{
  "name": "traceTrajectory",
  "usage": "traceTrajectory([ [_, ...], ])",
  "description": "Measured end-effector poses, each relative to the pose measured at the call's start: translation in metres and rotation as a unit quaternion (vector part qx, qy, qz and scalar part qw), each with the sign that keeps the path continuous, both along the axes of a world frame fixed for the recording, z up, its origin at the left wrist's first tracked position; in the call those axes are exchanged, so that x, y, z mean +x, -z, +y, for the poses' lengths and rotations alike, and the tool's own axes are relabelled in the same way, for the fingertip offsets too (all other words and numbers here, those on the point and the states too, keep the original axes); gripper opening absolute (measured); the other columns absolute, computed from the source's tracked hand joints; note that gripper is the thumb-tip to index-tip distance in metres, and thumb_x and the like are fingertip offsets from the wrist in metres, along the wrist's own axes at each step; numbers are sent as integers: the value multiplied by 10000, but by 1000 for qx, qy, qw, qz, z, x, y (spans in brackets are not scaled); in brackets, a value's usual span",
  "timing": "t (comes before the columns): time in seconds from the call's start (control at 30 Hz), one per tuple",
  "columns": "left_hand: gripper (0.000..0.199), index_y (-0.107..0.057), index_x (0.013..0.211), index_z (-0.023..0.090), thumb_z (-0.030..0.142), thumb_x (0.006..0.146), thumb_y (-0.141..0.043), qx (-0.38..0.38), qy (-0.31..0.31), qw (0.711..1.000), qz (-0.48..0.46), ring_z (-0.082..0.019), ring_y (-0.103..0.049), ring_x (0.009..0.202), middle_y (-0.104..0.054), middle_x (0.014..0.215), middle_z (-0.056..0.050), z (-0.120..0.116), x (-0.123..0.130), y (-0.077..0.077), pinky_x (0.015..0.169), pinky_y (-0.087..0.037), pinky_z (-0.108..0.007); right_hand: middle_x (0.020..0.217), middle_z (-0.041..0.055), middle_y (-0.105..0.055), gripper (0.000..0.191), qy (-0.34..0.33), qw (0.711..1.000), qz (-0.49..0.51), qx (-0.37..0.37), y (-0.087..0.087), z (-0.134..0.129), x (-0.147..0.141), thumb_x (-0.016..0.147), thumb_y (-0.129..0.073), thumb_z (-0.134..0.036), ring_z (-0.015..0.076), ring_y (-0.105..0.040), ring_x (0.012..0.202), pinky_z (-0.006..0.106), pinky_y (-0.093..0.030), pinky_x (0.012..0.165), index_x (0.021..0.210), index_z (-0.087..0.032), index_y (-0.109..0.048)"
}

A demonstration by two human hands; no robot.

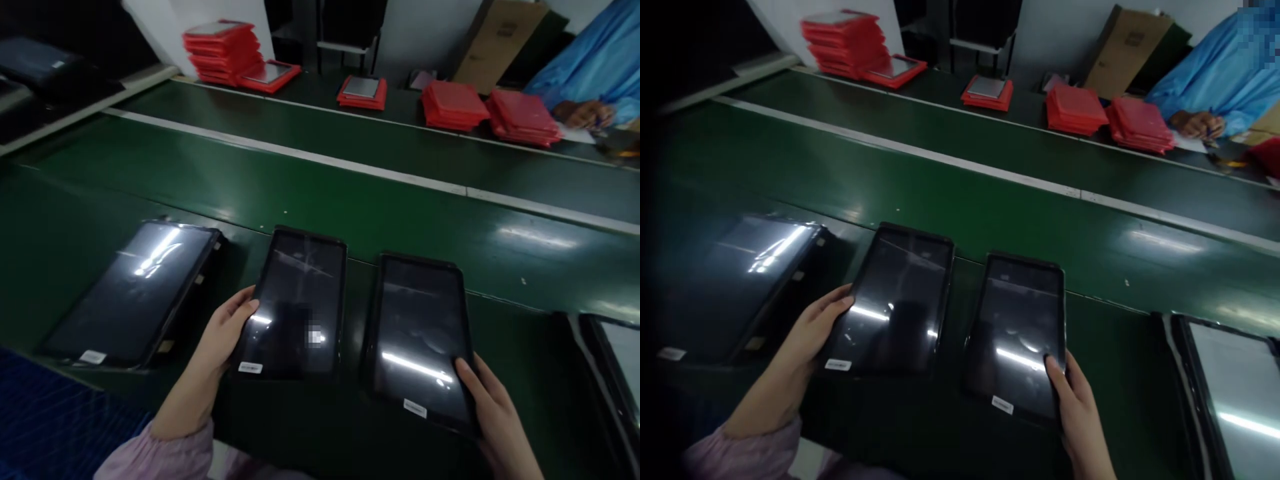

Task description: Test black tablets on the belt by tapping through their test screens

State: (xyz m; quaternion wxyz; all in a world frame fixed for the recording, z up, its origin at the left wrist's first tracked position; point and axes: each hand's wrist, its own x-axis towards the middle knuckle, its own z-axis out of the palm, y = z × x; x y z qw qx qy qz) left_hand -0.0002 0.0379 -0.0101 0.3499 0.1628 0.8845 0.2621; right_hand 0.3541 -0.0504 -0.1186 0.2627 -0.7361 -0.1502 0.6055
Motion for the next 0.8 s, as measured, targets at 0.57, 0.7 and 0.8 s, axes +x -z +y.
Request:
traceTrajectory([
  [0.57,601,-554,1542,210,399,972,-512,-80,671,705,215,-378,-322,1639,-453,1713,-151,81,75,72,1320,-233,-687,1401,176,-705,608,-148,921,-262,246,55,42,16,1003,-580,-633,334,-707,1267,472,-667,943,1412,-203,-713],
  [0.7,579,-616,1467,165,381,947,-481,-80,663,692,274,-387,-517,1504,-616,1556,-188,97,90,95,1318,-246,-675,1344,158,-724,526,-132,930,-233,252,54,38,17,1023,-590,-572,298,-736,1196,434,-673,894,1405,-229,-706],
  [0.8,557,-686,1357,182,441,935,-432,-36,644,708,288,-402,-603,1395,-702,1424,-180,96,86,95,1268,-364,-640,1366,155,-710,517,-129,941,-177,258,57,41,18,1010,-616,-524,299,-715,1227,483,-642,1001,1436,-238,-677],
])
